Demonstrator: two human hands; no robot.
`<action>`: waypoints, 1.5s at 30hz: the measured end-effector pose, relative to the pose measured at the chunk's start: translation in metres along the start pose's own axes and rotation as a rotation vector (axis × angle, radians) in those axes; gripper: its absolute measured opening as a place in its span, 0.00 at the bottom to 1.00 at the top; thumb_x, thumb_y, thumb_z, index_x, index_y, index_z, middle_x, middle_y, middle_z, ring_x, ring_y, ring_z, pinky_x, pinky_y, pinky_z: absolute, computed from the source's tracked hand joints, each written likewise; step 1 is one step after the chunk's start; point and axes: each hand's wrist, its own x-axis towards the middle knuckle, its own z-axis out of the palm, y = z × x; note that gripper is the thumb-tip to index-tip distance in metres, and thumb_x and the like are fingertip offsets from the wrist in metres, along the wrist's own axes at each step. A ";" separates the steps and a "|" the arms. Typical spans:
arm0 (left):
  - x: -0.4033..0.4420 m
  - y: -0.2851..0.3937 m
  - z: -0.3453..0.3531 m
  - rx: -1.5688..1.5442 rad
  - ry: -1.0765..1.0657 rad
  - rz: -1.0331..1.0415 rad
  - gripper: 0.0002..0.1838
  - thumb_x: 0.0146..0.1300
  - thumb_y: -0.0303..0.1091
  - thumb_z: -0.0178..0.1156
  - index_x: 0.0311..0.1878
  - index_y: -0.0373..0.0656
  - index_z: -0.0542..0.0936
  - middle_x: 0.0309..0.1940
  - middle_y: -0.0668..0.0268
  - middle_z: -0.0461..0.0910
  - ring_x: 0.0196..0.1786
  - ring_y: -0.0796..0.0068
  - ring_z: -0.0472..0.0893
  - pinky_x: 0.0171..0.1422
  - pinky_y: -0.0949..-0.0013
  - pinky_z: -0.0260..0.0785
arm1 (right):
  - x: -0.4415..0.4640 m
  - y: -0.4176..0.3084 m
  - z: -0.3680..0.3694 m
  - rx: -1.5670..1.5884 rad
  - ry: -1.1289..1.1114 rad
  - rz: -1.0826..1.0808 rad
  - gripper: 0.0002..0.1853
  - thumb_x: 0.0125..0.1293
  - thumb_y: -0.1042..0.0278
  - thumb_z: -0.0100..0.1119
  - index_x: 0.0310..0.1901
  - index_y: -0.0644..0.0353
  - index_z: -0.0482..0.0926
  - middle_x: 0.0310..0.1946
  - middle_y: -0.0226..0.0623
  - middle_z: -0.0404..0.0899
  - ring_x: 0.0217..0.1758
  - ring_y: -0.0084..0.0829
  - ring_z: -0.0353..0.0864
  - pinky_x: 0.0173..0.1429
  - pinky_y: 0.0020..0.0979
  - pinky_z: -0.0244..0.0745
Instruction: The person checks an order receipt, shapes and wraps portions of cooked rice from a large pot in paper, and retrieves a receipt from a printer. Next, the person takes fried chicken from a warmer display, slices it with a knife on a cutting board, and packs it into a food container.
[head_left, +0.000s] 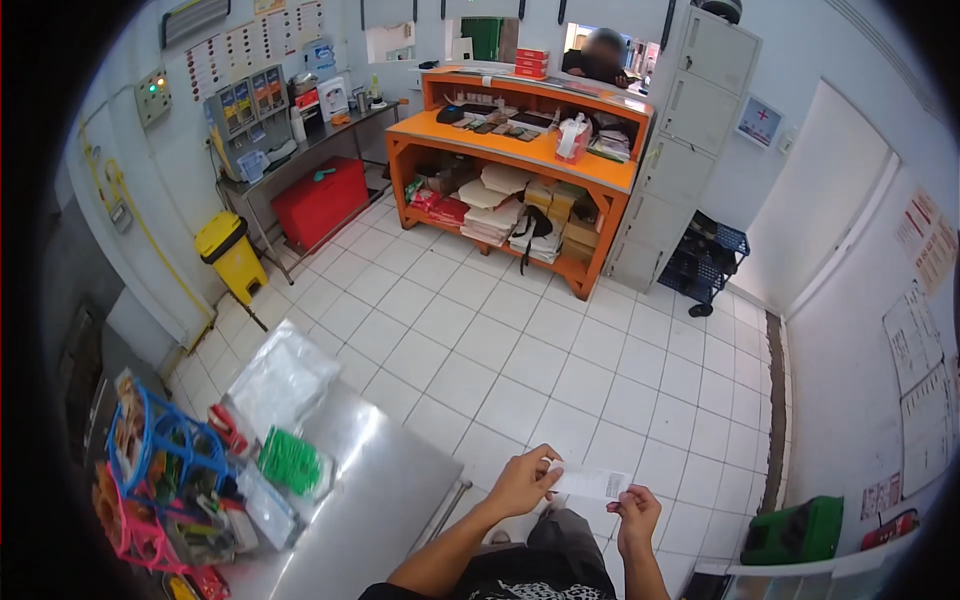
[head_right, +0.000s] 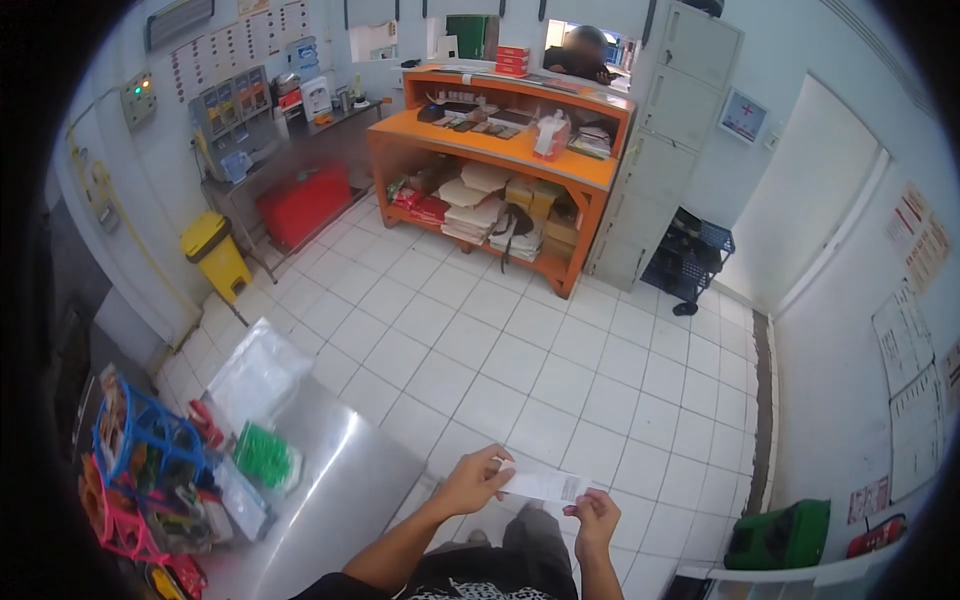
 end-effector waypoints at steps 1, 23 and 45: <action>0.037 -0.007 -0.008 -0.057 -0.021 -0.018 0.09 0.75 0.29 0.57 0.51 0.35 0.75 0.31 0.59 0.85 0.28 0.77 0.82 0.32 0.72 0.74 | 0.031 -0.003 0.017 0.051 0.040 -0.015 0.06 0.65 0.80 0.59 0.43 0.69 0.77 0.30 0.41 0.81 0.28 0.33 0.83 0.35 0.35 0.82; 0.621 0.021 -0.407 -0.433 0.649 0.121 0.10 0.73 0.26 0.56 0.48 0.30 0.83 0.33 0.59 0.85 0.30 0.77 0.79 0.35 0.72 0.73 | 0.747 -0.119 0.518 -0.505 -1.123 -0.138 0.13 0.72 0.79 0.53 0.52 0.65 0.84 0.40 0.35 0.85 0.39 0.24 0.80 0.46 0.27 0.77; 1.142 0.022 -0.615 0.148 0.419 -0.240 0.13 0.64 0.23 0.60 0.51 0.34 0.82 0.34 0.58 0.86 0.39 0.72 0.85 0.47 0.70 0.77 | 1.349 -0.344 0.647 -0.021 -0.268 -0.428 0.16 0.70 0.80 0.54 0.57 0.71 0.81 0.43 0.41 0.86 0.41 0.26 0.86 0.48 0.28 0.82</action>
